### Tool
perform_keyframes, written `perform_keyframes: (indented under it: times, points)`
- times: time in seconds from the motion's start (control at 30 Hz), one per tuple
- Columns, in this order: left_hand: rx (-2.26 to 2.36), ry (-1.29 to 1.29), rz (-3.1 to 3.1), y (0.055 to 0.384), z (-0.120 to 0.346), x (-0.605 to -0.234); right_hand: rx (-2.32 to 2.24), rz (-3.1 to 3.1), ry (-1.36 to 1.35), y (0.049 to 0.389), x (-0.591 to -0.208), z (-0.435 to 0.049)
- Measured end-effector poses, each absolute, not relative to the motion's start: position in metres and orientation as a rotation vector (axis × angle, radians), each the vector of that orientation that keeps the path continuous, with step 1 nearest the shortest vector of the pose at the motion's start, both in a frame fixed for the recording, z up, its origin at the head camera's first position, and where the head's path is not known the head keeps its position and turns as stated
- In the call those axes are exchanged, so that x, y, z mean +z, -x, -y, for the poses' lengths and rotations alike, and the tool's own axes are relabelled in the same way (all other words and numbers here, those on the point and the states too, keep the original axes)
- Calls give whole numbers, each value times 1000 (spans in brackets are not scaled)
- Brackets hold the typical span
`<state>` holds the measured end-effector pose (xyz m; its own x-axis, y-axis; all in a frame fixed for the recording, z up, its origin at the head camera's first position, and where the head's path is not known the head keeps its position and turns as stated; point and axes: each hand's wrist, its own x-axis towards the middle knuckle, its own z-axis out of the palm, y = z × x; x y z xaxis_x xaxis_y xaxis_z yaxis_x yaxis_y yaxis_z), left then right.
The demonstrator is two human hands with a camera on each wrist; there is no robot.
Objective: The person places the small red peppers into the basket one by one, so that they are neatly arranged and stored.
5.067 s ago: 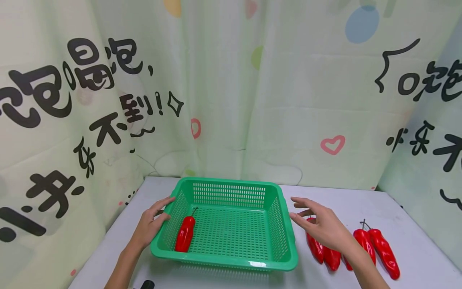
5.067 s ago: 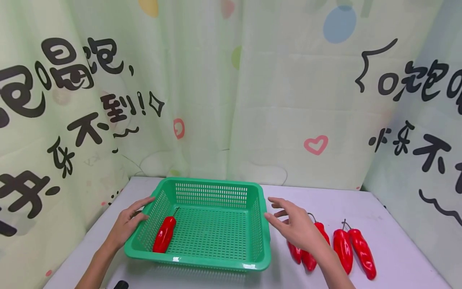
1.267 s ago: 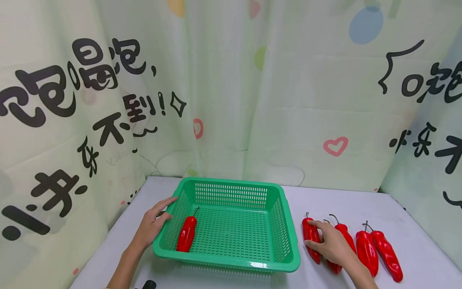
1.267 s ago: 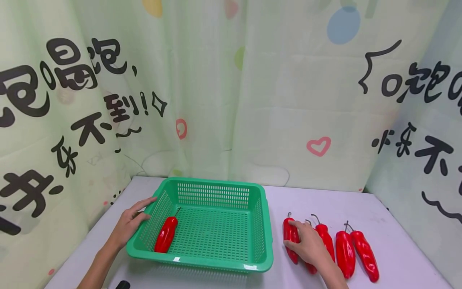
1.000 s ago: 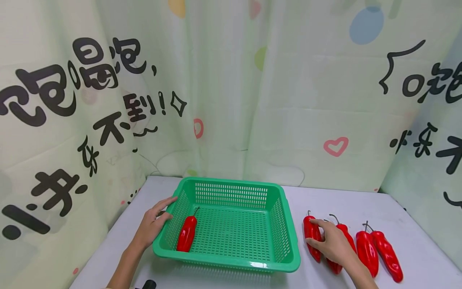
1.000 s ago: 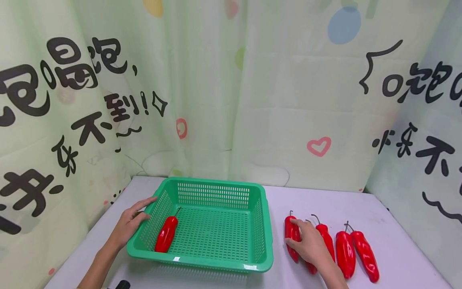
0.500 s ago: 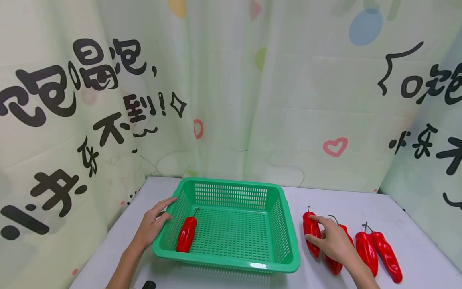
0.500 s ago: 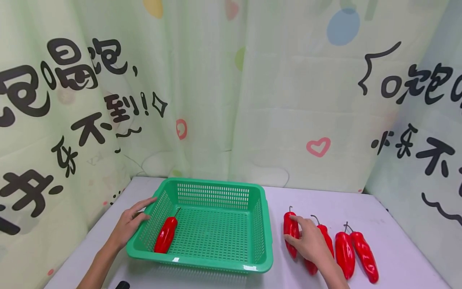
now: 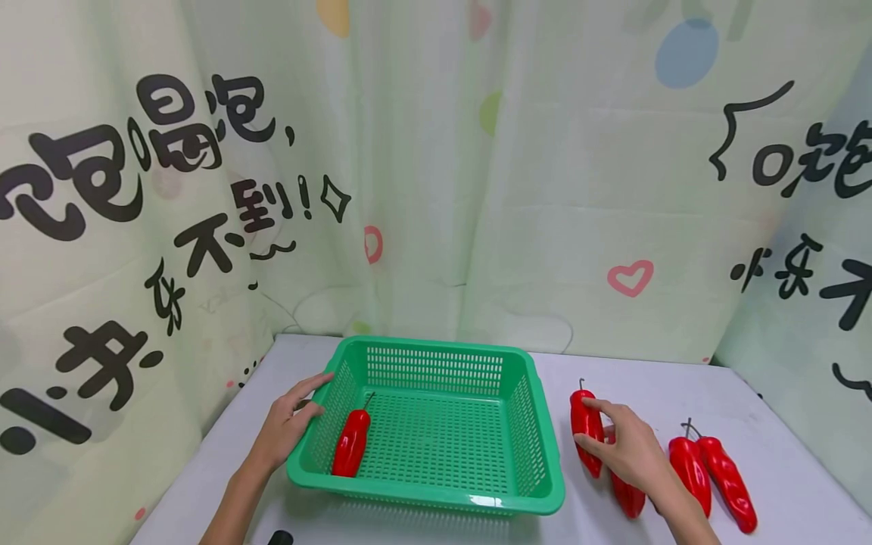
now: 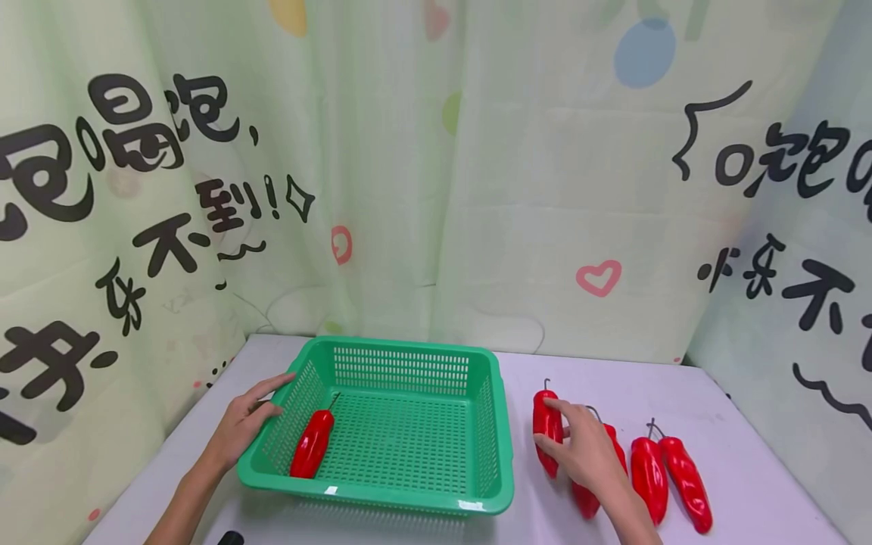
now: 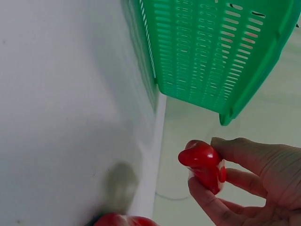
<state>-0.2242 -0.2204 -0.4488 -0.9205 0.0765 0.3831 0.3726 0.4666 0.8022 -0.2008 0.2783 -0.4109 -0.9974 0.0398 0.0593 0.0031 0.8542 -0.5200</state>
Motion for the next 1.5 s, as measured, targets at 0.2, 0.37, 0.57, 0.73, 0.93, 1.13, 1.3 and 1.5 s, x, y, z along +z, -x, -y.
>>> perform_keyframes:
  times: [0.2,0.37,0.57,0.73,0.93,1.13,1.3,1.5]
  points:
    - [-1433,386,2424,225,221,-449,824,2932,9,199,-403,-275]
    - [-1441,384,2424,224,221,-449,825,2903,-33,197,-397,-272]
    - [-1452,383,2422,224,221,-450,846,2858,-75,194,-390,-269]
    - [-1453,379,2422,224,221,-449,849,2814,-122,192,-383,-266]
    - [-1455,392,2409,224,221,-448,841,2782,-166,191,-373,-263]
    - [-1461,398,2400,223,220,-445,840,2756,-209,191,-364,-261]
    - [-1468,375,2415,222,220,-445,829,2739,-228,191,-357,-258]
    - [-1479,358,2428,223,219,-445,830,2720,-245,191,-351,-254]
